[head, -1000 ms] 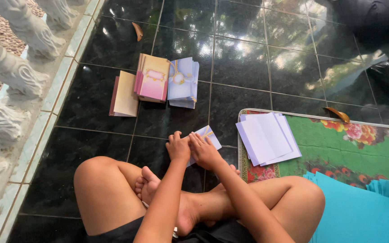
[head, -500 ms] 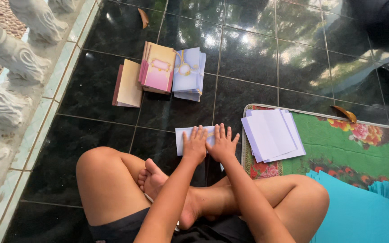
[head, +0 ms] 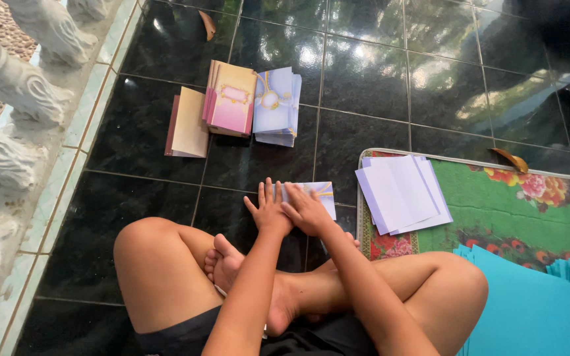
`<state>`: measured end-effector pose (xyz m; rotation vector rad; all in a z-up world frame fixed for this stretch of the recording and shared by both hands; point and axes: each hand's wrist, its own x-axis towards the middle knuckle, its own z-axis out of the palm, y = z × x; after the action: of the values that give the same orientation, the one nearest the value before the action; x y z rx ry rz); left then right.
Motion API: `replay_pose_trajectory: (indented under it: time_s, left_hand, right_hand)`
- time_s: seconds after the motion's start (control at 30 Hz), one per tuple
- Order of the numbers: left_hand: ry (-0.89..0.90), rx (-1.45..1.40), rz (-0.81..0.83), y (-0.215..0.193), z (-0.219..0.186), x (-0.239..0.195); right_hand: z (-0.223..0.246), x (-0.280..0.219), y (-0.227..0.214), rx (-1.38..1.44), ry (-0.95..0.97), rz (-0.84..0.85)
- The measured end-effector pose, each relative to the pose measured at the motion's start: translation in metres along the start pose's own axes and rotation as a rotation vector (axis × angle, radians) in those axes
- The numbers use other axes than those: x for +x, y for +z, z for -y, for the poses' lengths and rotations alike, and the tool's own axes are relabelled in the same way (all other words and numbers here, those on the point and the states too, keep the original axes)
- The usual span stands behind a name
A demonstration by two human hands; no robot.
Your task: The person sits on the floor and folds a stack of light purple papers by hand. They repeatedly pick up a sheet, fold it in half, and place it on a growing pile. A black cat walks into the frame and sits nearby.
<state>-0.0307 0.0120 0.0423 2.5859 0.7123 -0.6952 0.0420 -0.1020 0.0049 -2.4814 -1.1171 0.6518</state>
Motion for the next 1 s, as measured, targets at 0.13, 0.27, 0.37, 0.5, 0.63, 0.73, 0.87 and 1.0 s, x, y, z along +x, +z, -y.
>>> replay_pose_trajectory:
  time_s: [0.13,0.27,0.37,0.5,0.63,0.73,0.87,1.0]
  left_hand:
    - [-0.005,0.019,-0.053,0.000,-0.003,-0.002]
    - [0.011,-0.011,-0.102,0.009,-0.007,0.008]
    - [0.134,-0.029,-0.236,0.022,-0.009,0.016]
    - [0.527,0.066,-0.300,0.060,-0.017,0.042]
    - [0.392,0.032,-0.221,0.041,-0.012,0.026]
    - [-0.005,0.009,-0.208,0.024,0.001,0.014]
    - [-0.035,0.001,-0.065,0.009,0.001,0.005]
    - [-0.061,-0.039,-0.022,0.009,-0.002,0.007]
  right_hand:
    - [-0.036,-0.009,-0.016,-0.097,0.334,-0.085]
    - [-0.046,-0.008,-0.013,-0.263,0.458,-0.003]
    - [-0.047,-0.005,-0.006,-0.261,0.462,-0.011]
    - [-0.045,-0.006,-0.006,-0.257,0.473,-0.011]
    - [-0.044,-0.006,-0.007,-0.253,0.489,0.005]
    - [-0.041,-0.005,-0.001,-0.268,0.507,0.000]
    - [-0.041,0.002,0.009,-0.249,0.379,-0.240]
    - [-0.020,0.002,0.003,-0.076,-0.026,-0.235]
